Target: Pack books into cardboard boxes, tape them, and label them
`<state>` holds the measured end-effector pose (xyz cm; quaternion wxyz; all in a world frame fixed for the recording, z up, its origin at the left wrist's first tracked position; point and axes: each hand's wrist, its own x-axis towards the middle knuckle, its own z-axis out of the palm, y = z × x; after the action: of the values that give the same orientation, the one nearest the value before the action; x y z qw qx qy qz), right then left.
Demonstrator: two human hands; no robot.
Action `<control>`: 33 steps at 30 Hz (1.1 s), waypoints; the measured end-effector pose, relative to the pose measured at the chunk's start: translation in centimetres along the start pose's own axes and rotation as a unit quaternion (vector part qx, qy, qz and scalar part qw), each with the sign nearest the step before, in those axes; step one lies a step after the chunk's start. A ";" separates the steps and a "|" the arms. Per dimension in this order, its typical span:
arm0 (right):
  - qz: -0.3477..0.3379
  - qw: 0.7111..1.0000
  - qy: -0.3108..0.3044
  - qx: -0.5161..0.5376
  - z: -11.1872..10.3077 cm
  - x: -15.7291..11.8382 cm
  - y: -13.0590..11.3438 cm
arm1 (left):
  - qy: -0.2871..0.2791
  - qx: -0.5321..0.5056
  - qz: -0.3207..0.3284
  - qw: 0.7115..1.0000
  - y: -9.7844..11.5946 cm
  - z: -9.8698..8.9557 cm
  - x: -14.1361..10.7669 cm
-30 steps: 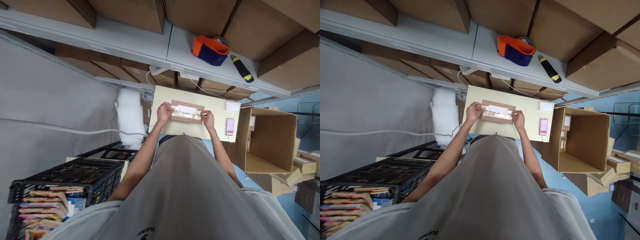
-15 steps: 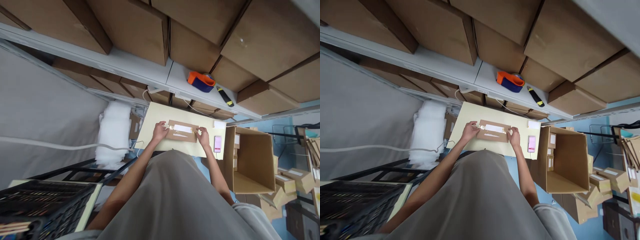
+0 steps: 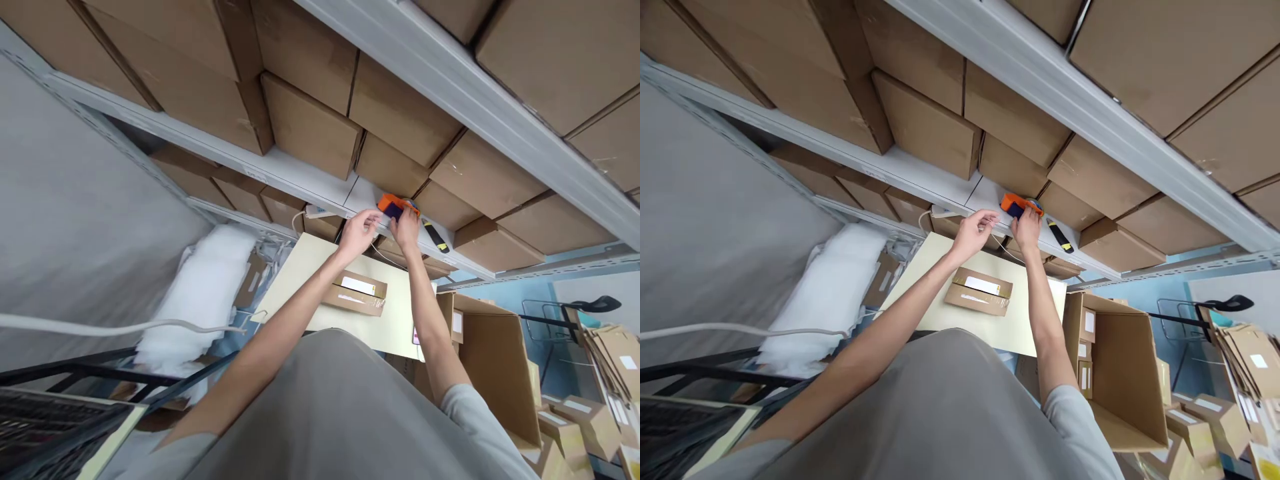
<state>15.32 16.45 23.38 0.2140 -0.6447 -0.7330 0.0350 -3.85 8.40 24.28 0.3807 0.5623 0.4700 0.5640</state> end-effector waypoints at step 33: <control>0.062 0.855 -0.082 0.509 -2.0 -23.4 -10.9 | 0.056 0.057 -0.042 0.996 4.1 -8.8 -17.5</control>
<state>7.68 -8.29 22.46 0.4487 -0.4848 -0.5862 0.4691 -10.76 -10.34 24.07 0.3444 0.5302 0.5456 0.5501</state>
